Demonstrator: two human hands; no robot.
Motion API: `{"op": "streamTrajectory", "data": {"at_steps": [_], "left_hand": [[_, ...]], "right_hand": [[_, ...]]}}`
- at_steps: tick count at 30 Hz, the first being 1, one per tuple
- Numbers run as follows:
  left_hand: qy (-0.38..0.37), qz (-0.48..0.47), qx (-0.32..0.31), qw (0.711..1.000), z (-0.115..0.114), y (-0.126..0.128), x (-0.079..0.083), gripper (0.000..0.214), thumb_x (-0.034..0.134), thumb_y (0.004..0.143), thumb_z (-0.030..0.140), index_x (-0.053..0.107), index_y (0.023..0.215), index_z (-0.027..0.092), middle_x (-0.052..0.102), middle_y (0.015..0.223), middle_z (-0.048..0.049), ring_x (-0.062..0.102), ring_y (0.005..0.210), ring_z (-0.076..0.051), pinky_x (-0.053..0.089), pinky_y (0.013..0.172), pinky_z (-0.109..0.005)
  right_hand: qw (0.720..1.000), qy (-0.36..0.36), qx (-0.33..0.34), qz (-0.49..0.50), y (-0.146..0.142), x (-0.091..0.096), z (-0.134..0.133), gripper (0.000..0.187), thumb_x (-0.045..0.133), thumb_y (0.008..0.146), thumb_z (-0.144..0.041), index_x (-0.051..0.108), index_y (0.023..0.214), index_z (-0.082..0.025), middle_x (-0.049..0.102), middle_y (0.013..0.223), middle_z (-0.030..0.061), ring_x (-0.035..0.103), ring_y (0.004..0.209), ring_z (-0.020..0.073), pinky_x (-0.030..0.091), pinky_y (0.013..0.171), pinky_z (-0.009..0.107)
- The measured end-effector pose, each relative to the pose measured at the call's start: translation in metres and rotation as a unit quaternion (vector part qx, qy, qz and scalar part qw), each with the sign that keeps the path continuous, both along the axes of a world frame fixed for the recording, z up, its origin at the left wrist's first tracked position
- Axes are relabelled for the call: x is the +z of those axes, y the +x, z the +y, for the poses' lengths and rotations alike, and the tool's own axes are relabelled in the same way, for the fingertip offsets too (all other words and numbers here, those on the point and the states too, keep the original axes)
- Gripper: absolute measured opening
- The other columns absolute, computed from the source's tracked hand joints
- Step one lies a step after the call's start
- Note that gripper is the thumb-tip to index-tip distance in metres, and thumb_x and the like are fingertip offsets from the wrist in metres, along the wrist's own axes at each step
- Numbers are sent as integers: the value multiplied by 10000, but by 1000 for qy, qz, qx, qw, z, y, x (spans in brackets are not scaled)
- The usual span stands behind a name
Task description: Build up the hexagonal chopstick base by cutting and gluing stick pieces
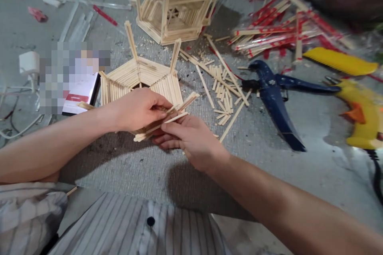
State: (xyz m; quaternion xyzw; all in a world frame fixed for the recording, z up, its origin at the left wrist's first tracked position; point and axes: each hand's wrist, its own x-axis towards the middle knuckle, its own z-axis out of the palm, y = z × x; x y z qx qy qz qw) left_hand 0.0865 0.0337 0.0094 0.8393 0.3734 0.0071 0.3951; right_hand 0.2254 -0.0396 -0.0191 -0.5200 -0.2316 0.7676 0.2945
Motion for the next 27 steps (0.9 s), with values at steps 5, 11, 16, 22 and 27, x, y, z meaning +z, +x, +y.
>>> {"op": "streamTrajectory", "data": {"at_steps": [5,11,16,22,27], "left_hand": [[-30,-8,-9,999,3,-3,-1,264,501,720,138,722,862,149,693,716,-38,560,616,-112,379,619,-241],[-76,25,-34,996,6,-3,9,278,502,734,139,712,915,160,681,711,-4,552,618,-93,378,607,-207],[-134,56,-58,988,10,-3,17,286,474,778,188,700,951,156,651,696,23,525,607,-72,366,592,-176],[-138,91,-77,983,12,-6,20,313,457,798,211,681,1016,187,651,759,33,537,673,-75,363,615,-160],[-128,101,-102,981,14,-7,20,300,456,803,200,682,1001,198,675,817,37,561,711,-77,365,644,-160]], "right_hand": [[999,8,-30,-21,-4,3,-4,210,760,582,-261,629,674,-123,667,616,37,627,522,109,493,490,189],[998,0,-51,-28,-3,1,-10,239,756,591,-295,639,674,-105,681,666,56,633,527,117,498,474,199],[998,-19,-60,-6,0,2,-12,162,723,663,-268,654,677,-123,686,668,39,633,521,104,493,467,188],[997,-65,-45,6,-1,9,-7,137,637,765,-177,646,636,-133,673,614,16,613,472,74,474,438,156],[996,-81,-32,18,-2,10,-6,184,592,806,-168,641,633,-129,673,612,17,612,473,66,468,437,146]]}}
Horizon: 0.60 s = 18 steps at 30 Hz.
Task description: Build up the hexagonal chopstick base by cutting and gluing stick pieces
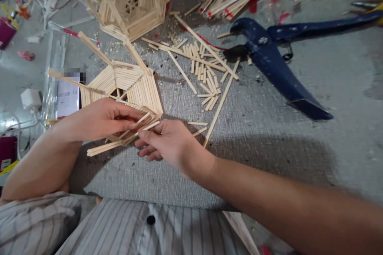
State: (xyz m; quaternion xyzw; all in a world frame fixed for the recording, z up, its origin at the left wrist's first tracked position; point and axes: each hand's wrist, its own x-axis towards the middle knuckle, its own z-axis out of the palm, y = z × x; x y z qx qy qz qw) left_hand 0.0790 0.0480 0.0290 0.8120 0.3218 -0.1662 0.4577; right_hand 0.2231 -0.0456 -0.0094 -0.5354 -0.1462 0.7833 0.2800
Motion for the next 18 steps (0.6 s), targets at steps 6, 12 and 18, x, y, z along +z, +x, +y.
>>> {"op": "streamTrajectory", "data": {"at_steps": [6,12,18], "left_hand": [[21,2,-16,1000,-2,0,2,279,452,811,201,691,954,180,687,824,31,566,697,-73,362,629,-159],[19,21,-53,998,1,0,5,288,439,821,200,697,948,183,673,764,37,555,657,-67,344,594,-162],[6,6,-69,998,3,-2,5,299,439,811,183,685,979,192,674,793,28,554,677,-77,355,617,-174]], "right_hand": [[1000,0,6,7,-2,0,-1,193,580,809,-151,633,624,-136,663,600,8,606,479,68,482,467,168],[999,8,33,-15,-3,-2,-1,186,569,819,-171,627,646,-134,662,629,15,603,500,70,478,484,182],[999,16,47,-22,-5,-1,2,152,557,828,-179,621,695,-140,662,651,11,602,518,70,486,506,185]]}}
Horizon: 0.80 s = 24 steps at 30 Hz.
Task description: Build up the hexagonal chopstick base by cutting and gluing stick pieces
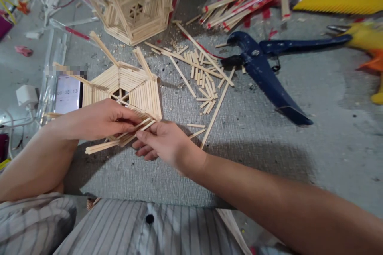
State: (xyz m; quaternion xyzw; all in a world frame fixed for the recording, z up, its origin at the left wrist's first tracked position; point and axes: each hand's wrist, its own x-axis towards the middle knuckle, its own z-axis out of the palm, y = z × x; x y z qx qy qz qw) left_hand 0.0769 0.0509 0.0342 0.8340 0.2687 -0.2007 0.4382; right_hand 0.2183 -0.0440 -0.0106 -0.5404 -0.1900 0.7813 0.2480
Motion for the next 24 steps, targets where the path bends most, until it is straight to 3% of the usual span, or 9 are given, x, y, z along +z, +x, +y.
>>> {"op": "streamTrajectory", "data": {"at_steps": [8,24], "left_hand": [[-23,3,-11,1000,3,0,1,309,441,802,175,679,998,195,665,784,32,533,656,-70,359,625,-170],[-14,1,-32,999,4,-1,-1,281,465,800,181,692,963,197,685,838,20,556,694,-81,369,656,-174]], "right_hand": [[999,-13,-28,20,-4,1,-1,197,525,853,-166,617,682,-134,670,648,16,629,577,72,500,546,173],[991,-38,-118,45,-19,4,-11,153,493,864,-179,626,801,-138,711,868,70,656,656,103,527,593,221]]}}
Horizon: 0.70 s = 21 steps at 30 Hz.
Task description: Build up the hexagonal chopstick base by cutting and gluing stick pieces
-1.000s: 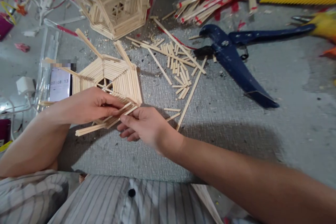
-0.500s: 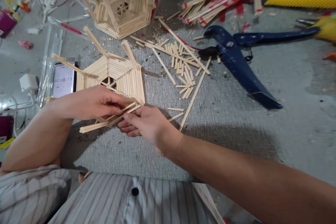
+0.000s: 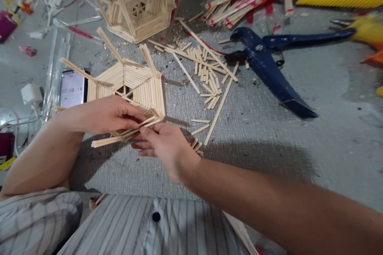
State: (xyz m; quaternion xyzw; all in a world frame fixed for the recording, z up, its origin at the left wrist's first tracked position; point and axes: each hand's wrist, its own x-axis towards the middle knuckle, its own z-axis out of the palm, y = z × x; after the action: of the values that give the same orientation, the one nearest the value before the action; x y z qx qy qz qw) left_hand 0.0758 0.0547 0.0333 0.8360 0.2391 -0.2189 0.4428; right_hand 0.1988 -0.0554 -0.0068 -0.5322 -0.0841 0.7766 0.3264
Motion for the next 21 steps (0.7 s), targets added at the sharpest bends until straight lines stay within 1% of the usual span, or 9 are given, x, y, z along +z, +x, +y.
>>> {"op": "streamTrajectory", "data": {"at_steps": [5,9,12,15,19,21], "left_hand": [[-5,-6,-1,1000,1,-1,-1,286,475,794,189,694,977,208,681,814,23,549,700,-85,363,650,-174],[5,-10,-5,1000,1,-1,-1,268,479,793,198,704,938,196,663,731,30,516,625,-69,346,600,-166],[11,-12,-19,1000,1,-2,0,263,462,799,197,707,893,183,642,665,37,489,578,-60,326,566,-164],[19,-10,-30,999,1,-2,1,271,447,798,187,708,870,180,639,662,35,490,587,-62,318,563,-164],[17,-2,-33,999,2,-3,1,275,452,803,211,707,903,193,647,677,33,501,591,-67,329,584,-173],[19,-5,-26,999,2,-3,0,268,467,796,221,705,919,206,648,680,35,507,601,-73,336,605,-179]], "right_hand": [[1000,12,11,-2,0,-1,-1,147,505,864,-201,631,824,-136,703,896,79,662,673,117,529,613,241],[1000,7,9,-8,-1,-1,-1,145,505,860,-189,628,805,-135,699,894,84,661,668,123,532,625,262],[1000,2,5,-1,-1,-1,0,159,497,865,-190,616,773,-136,702,867,79,655,652,110,528,596,232],[1000,5,6,10,0,0,0,167,490,870,-193,612,770,-135,705,852,76,652,642,101,525,577,210],[1000,5,14,23,2,1,1,153,484,868,-169,622,811,-134,703,901,81,658,661,106,527,598,220],[999,6,24,21,2,2,2,145,493,860,-159,624,801,-135,703,890,77,655,663,103,519,587,208]]}}
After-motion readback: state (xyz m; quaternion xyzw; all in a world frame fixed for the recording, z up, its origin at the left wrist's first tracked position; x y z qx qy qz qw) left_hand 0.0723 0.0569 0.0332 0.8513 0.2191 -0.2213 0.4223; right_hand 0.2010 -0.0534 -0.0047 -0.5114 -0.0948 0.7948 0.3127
